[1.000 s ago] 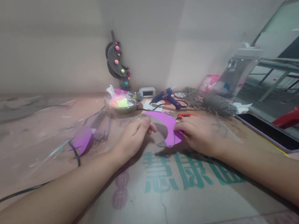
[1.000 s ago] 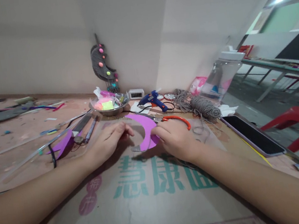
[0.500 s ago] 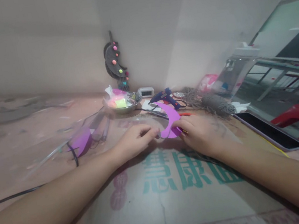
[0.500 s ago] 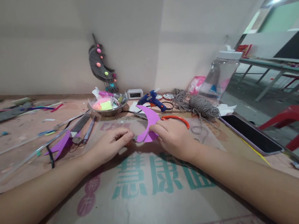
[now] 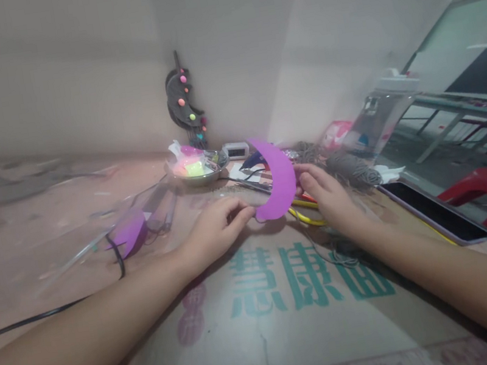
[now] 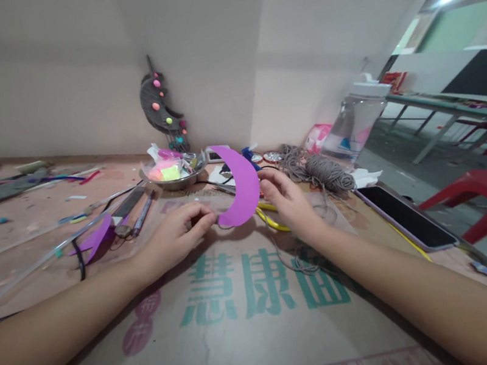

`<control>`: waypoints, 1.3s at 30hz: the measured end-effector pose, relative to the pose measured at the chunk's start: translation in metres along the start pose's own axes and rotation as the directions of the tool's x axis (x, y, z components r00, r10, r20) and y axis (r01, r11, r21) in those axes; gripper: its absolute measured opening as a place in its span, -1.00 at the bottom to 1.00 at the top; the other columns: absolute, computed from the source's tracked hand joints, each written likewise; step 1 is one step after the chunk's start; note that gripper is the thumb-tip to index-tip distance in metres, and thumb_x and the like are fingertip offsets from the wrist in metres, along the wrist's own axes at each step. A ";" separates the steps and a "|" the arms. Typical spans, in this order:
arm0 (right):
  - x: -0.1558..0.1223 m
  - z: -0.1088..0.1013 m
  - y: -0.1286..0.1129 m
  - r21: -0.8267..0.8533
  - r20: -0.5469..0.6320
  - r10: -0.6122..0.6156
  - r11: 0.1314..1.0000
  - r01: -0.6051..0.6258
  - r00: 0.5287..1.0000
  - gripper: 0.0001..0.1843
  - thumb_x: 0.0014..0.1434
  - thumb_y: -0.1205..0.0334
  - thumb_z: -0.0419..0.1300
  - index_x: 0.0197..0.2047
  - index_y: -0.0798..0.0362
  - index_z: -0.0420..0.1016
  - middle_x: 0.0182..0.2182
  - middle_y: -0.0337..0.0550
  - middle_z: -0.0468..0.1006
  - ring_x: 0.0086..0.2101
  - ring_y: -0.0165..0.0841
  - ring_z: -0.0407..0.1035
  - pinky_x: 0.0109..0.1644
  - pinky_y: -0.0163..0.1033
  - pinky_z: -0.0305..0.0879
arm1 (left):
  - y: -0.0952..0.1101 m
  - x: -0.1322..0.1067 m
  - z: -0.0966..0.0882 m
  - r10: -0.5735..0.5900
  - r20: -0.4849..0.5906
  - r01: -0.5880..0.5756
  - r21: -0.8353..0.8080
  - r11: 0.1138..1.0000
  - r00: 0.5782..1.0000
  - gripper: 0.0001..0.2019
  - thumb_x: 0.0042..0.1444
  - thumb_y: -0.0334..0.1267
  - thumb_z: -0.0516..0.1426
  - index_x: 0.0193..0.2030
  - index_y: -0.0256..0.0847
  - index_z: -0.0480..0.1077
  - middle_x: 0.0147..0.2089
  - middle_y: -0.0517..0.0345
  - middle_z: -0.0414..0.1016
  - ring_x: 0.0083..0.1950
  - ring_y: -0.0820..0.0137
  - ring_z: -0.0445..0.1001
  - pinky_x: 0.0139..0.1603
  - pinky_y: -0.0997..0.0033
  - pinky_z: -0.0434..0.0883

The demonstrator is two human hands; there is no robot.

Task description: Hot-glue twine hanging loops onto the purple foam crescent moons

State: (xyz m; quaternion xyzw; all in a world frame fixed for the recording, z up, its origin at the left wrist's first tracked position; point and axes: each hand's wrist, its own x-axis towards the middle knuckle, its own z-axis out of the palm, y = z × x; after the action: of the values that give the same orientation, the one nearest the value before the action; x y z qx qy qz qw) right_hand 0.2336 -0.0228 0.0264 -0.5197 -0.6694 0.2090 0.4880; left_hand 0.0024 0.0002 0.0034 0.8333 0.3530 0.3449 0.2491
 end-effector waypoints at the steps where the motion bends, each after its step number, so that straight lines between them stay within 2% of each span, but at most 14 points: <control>1: 0.000 0.001 0.000 0.010 0.031 0.018 1.000 -0.018 0.999 -0.63 0.21 -0.08 0.09 -0.12 0.05 0.41 -0.30 -0.14 0.48 -0.31 -0.35 0.36 -0.20 -0.25 0.30 | 0.000 0.000 0.000 0.000 0.004 0.000 -0.001 1.000 1.000 -0.70 0.25 -0.10 0.00 -0.37 -0.24 0.38 -0.37 0.17 0.43 -0.31 0.38 0.36 -0.30 0.41 0.23; 6: -0.008 0.008 0.004 0.086 0.106 0.101 0.990 -0.110 0.989 -0.67 0.14 -0.05 0.20 -0.35 0.09 0.43 -0.45 -0.22 0.43 -0.43 -0.42 0.29 -0.32 -0.31 0.23 | 0.003 0.001 -0.002 -0.080 -0.015 0.078 -0.112 0.991 0.997 -0.70 0.26 -0.09 0.00 -0.34 -0.25 0.39 -0.36 0.19 0.42 -0.33 0.41 0.35 -0.30 0.45 0.24; 10: -0.011 0.011 0.008 0.191 0.092 0.177 0.963 -0.192 0.980 -0.65 0.12 -0.05 0.22 -0.43 0.08 0.36 -0.55 -0.30 0.34 -0.54 -0.50 0.17 -0.46 -0.37 0.10 | 0.005 0.001 -0.004 -0.100 -0.042 0.093 -0.158 0.983 0.994 -0.72 0.26 -0.12 0.00 -0.33 -0.26 0.40 -0.37 0.21 0.40 -0.33 0.43 0.33 -0.30 0.47 0.23; 13: -0.010 0.010 0.008 0.168 0.086 0.178 0.967 -0.190 0.980 -0.65 0.15 -0.05 0.19 -0.44 0.08 0.36 -0.55 -0.29 0.36 -0.54 -0.50 0.20 -0.45 -0.37 0.14 | 0.005 0.001 -0.003 -0.087 -0.031 0.081 -0.160 0.984 0.996 -0.72 0.25 -0.15 0.01 -0.39 -0.26 0.37 -0.40 0.22 0.37 -0.33 0.43 0.32 -0.30 0.48 0.21; 17: -0.011 0.010 0.007 -0.083 0.162 0.006 0.997 0.008 0.987 -0.69 0.23 0.01 0.10 -0.17 0.07 0.48 -0.28 -0.13 0.56 -0.24 -0.31 0.43 -0.13 -0.23 0.33 | 0.004 0.001 -0.004 -0.150 -0.092 0.128 -0.209 0.969 0.984 -0.72 0.25 -0.13 0.02 -0.39 -0.26 0.35 -0.42 0.25 0.33 -0.39 0.47 0.27 -0.33 0.49 0.20; 21: -0.017 0.015 0.010 -0.316 0.361 -0.106 0.921 0.229 0.926 -0.41 0.14 0.11 0.21 0.23 0.03 0.27 0.10 0.02 0.44 0.09 -0.14 0.31 0.17 -0.01 0.21 | -0.001 0.002 -0.005 -0.219 -0.167 0.166 -0.283 0.945 0.961 -0.71 0.25 -0.08 0.02 -0.36 -0.25 0.34 -0.43 0.27 0.31 -0.42 0.49 0.23 -0.37 0.50 0.18; 25: -0.027 0.017 -0.004 -0.280 0.446 -0.033 0.944 0.175 0.895 -0.38 0.18 0.21 0.17 0.29 0.01 0.14 -0.06 -0.04 0.53 -0.04 -0.23 0.42 0.11 -0.03 0.28 | -0.005 0.004 -0.005 -0.256 -0.200 0.179 -0.338 0.924 0.946 -0.70 0.24 -0.07 0.03 -0.39 -0.24 0.31 -0.45 0.27 0.29 -0.43 0.50 0.22 -0.40 0.50 0.16; 29: -0.046 0.013 -0.048 -0.066 0.651 0.043 0.998 0.000 0.758 -0.65 0.24 0.27 0.11 0.10 0.05 0.25 -0.29 -0.18 0.54 -0.29 -0.41 0.46 -0.15 -0.28 0.38 | -0.008 0.005 -0.005 -0.312 -0.216 0.220 -0.365 0.905 0.925 -0.69 0.24 -0.06 0.03 -0.42 -0.23 0.28 -0.47 0.28 0.27 -0.47 0.51 0.19 -0.46 0.50 0.12; 31: -0.055 0.007 -0.073 -0.060 0.800 0.042 0.998 0.010 0.599 -0.80 0.24 0.26 0.12 -0.06 0.06 0.37 -0.26 -0.16 0.57 -0.26 -0.43 0.47 -0.18 -0.35 0.36 | -0.010 0.005 -0.004 -0.330 -0.219 0.236 -0.367 0.900 0.918 -0.68 0.23 -0.05 0.03 -0.42 -0.23 0.28 -0.47 0.28 0.26 -0.49 0.51 0.18 -0.48 0.50 0.11; 33: -0.059 -0.002 -0.091 -0.002 0.914 -0.036 0.996 0.094 0.405 -0.74 0.23 0.25 0.16 0.00 0.05 0.41 -0.21 -0.15 0.59 -0.22 -0.43 0.48 -0.16 -0.39 0.34 | -0.011 0.004 -0.004 -0.339 -0.213 0.249 -0.361 0.899 0.916 -0.68 0.23 -0.03 0.03 -0.42 -0.22 0.29 -0.48 0.27 0.26 -0.49 0.51 0.17 -0.49 0.49 0.09; 34: -0.058 -0.007 -0.097 0.009 0.935 -0.060 0.989 0.146 0.349 -0.66 0.23 0.23 0.17 0.09 0.02 0.38 -0.19 -0.15 0.60 -0.20 -0.43 0.49 -0.14 -0.39 0.34 | -0.011 0.004 -0.004 -0.339 -0.208 0.251 -0.359 0.899 0.917 -0.67 0.22 -0.02 0.03 -0.42 -0.22 0.29 -0.48 0.27 0.26 -0.49 0.51 0.17 -0.50 0.49 0.09; 35: -0.056 -0.013 -0.099 -0.006 0.940 -0.062 0.980 0.200 0.336 -0.56 0.24 0.20 0.16 0.19 -0.02 0.32 -0.17 -0.16 0.61 -0.20 -0.42 0.49 -0.14 -0.38 0.33 | -0.012 0.005 -0.004 -0.336 -0.204 0.250 -0.358 0.900 0.919 -0.67 0.22 -0.01 0.03 -0.42 -0.22 0.29 -0.48 0.26 0.27 -0.49 0.50 0.18 -0.49 0.49 0.09; 36: -0.052 -0.018 -0.098 -0.051 0.931 -0.046 0.966 0.254 0.363 -0.47 0.26 0.17 0.14 0.28 -0.08 0.21 -0.17 -0.18 0.62 -0.20 -0.41 0.50 -0.13 -0.37 0.33 | -0.011 0.005 -0.004 -0.333 -0.203 0.247 -0.359 0.900 0.921 -0.67 0.21 -0.01 0.03 -0.43 -0.22 0.29 -0.48 0.26 0.27 -0.48 0.50 0.18 -0.49 0.49 0.10; 39: -0.034 -0.033 -0.085 -0.269 0.819 0.011 0.890 0.367 0.574 -0.29 0.29 0.08 0.08 0.42 -0.20 -0.11 -0.16 -0.22 0.62 -0.21 -0.36 0.50 -0.14 -0.31 0.34 | -0.011 0.006 -0.004 -0.329 -0.206 0.241 -0.362 0.901 0.922 -0.68 0.21 -0.02 0.04 -0.43 -0.22 0.30 -0.48 0.25 0.27 -0.46 0.47 0.20 -0.45 0.47 0.13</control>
State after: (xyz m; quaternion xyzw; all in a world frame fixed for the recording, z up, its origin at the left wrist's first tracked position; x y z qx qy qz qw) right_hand 0.2201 -0.0920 0.0926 -0.3872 -0.8941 0.2228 0.0316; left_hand -0.0024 0.0119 0.0013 0.6655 0.4391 0.4655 0.3841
